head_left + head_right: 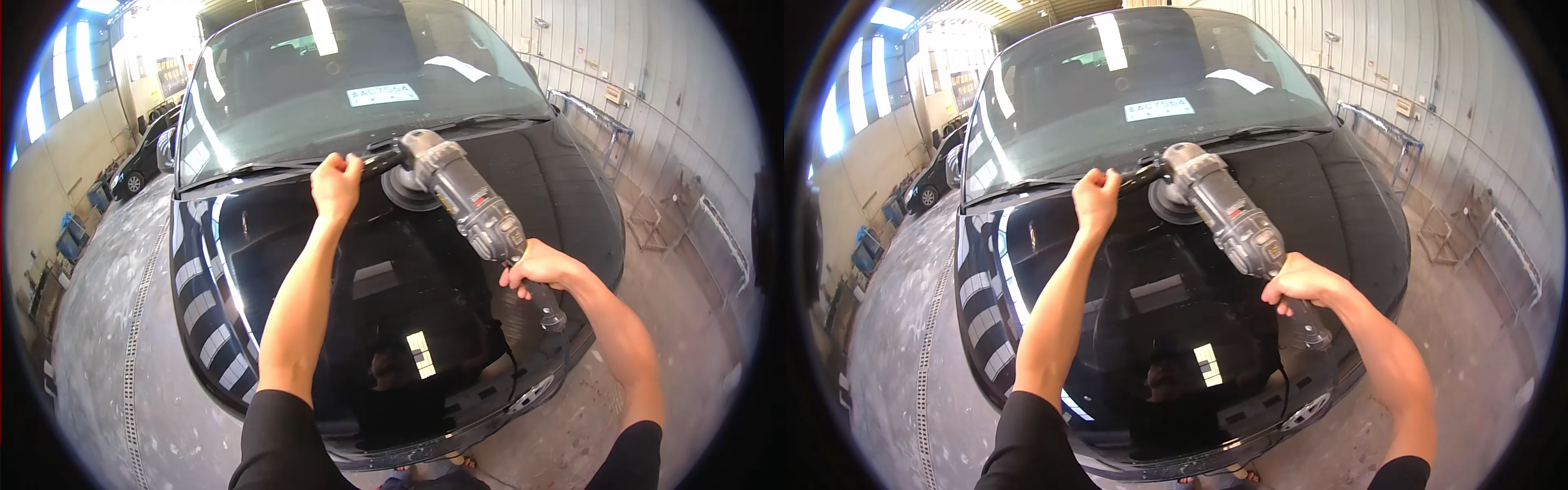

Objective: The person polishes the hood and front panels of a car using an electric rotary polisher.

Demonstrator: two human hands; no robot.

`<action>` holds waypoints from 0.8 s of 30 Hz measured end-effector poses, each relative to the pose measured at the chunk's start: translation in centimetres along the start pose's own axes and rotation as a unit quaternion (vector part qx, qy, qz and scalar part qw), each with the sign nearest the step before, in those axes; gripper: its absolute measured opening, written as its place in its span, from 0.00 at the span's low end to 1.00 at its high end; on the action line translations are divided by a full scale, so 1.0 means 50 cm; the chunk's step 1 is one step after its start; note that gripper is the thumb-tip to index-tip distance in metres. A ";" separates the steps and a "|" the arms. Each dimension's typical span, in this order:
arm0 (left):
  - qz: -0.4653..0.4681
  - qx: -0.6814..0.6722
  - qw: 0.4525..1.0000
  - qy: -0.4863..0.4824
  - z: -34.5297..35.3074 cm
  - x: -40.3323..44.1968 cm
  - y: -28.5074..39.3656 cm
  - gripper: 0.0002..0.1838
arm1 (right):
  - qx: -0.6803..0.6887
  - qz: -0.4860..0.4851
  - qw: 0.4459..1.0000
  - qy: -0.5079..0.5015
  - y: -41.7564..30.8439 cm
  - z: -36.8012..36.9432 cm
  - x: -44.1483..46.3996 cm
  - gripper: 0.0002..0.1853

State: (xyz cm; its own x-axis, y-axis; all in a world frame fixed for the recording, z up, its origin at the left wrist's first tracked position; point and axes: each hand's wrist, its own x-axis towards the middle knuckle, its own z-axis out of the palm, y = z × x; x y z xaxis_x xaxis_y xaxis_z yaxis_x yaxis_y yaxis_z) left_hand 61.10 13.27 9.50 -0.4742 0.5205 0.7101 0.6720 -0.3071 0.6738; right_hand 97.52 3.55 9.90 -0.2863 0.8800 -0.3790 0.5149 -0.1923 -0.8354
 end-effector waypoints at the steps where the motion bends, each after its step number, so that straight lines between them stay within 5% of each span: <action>1: -0.002 0.010 1.000 -0.020 0.041 -0.002 0.035 0.20 | 0.001 -0.001 1.000 0.002 0.018 -0.035 -0.004 0.06; 11: 0.017 -0.031 0.996 -0.079 0.285 -0.052 0.190 0.22 | 0.074 0.065 0.993 0.071 0.121 -0.209 -0.029 0.18; 22: -0.002 -0.002 1.000 -0.022 0.116 -0.042 0.127 0.21 | 0.045 0.010 0.998 0.034 0.059 -0.114 -0.048 0.15; 24: -0.015 0.007 1.000 -0.008 0.006 -0.020 0.046 0.21 | 0.002 -0.011 1.000 0.022 0.010 -0.012 -0.038 0.06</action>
State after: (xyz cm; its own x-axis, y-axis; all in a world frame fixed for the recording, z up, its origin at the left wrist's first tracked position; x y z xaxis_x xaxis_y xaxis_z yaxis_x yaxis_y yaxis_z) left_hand 63.31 12.26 10.27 -0.4843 0.5423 0.6866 0.6657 -0.2808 0.6913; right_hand 98.81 2.05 10.41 -0.2611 0.9024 -0.3427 0.5050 -0.1748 -0.8452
